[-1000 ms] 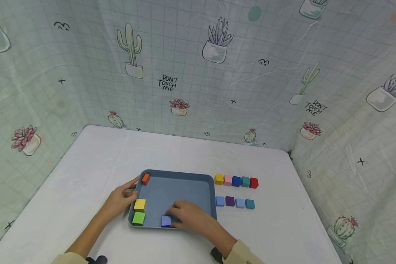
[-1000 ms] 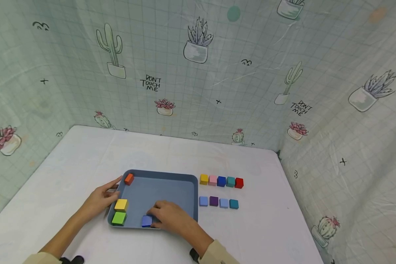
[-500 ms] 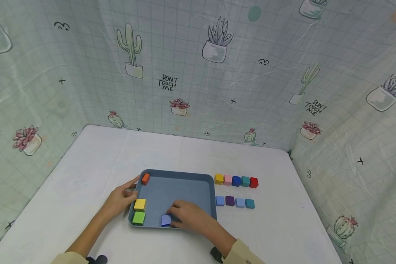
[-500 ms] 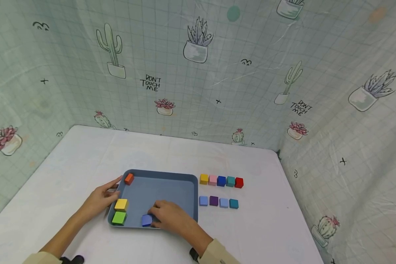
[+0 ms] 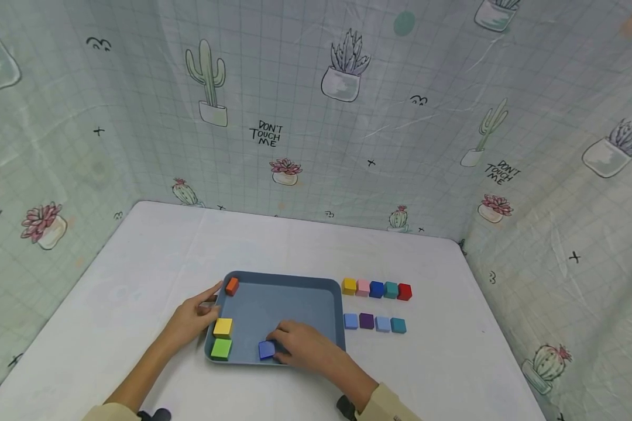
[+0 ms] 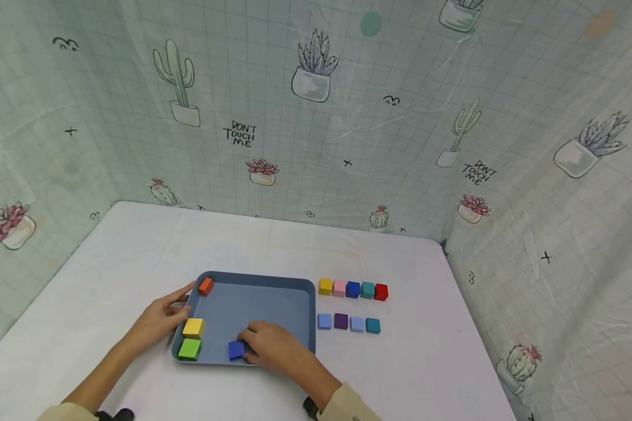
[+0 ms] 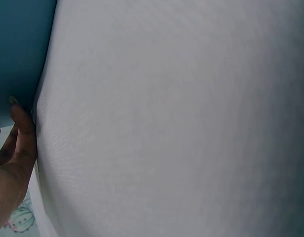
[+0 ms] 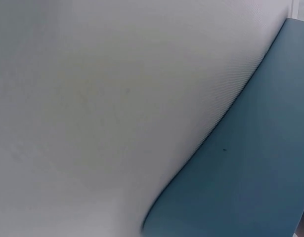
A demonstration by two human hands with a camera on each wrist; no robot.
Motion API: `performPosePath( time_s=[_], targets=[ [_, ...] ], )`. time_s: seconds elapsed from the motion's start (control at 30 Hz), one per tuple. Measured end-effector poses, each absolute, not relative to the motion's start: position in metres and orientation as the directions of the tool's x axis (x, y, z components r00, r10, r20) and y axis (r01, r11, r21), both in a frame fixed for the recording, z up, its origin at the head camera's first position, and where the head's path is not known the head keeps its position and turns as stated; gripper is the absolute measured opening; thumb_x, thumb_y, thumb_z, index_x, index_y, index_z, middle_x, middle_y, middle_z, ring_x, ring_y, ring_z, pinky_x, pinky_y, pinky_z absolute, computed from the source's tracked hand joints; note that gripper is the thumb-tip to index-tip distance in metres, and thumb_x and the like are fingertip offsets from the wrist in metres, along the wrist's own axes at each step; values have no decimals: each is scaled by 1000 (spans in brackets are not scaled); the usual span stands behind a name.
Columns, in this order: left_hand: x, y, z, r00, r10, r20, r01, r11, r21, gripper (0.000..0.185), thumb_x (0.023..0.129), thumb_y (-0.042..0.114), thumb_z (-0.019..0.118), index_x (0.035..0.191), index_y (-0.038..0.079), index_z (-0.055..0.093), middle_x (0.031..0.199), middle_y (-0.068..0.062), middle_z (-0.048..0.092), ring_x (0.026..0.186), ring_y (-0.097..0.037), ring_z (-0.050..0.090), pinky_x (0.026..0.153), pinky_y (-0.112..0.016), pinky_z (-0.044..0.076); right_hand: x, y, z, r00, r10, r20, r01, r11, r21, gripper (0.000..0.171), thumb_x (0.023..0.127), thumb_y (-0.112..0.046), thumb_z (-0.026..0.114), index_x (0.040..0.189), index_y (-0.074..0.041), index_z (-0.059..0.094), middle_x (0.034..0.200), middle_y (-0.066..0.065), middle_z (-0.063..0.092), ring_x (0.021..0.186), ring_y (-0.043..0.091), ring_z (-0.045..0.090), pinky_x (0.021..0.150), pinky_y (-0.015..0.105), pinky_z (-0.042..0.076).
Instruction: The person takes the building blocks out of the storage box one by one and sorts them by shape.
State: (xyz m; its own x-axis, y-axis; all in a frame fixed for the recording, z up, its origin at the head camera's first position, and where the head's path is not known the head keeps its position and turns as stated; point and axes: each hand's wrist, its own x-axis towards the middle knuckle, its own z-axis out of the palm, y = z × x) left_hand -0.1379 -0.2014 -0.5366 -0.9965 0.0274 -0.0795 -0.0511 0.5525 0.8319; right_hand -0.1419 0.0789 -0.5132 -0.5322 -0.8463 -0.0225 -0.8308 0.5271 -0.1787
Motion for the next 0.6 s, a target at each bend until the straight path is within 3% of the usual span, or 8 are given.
performPosePath(
  time_s=[0.23,0.6],
  targets=[
    [-137,-201,-535,-996,31,-81,-51,548,835,58,89,14,57,144,11,40,126,-24,53,96,-26,57,73,-33,47,-143,83,-514,-556,-830,-39,-802,549,-236,32,88,-28,67,117,-15,64,101,-6,59,84,-1,52,71,11,41],
    [-137,-201,-536,-996,24,-86,-58,559,827,57,90,15,57,144,12,40,127,-23,52,97,-27,58,74,-32,48,-145,90,-514,-544,-839,-16,-808,528,-259,31,88,-26,67,117,-15,64,100,-6,59,81,-2,49,69,10,41]
  ],
)
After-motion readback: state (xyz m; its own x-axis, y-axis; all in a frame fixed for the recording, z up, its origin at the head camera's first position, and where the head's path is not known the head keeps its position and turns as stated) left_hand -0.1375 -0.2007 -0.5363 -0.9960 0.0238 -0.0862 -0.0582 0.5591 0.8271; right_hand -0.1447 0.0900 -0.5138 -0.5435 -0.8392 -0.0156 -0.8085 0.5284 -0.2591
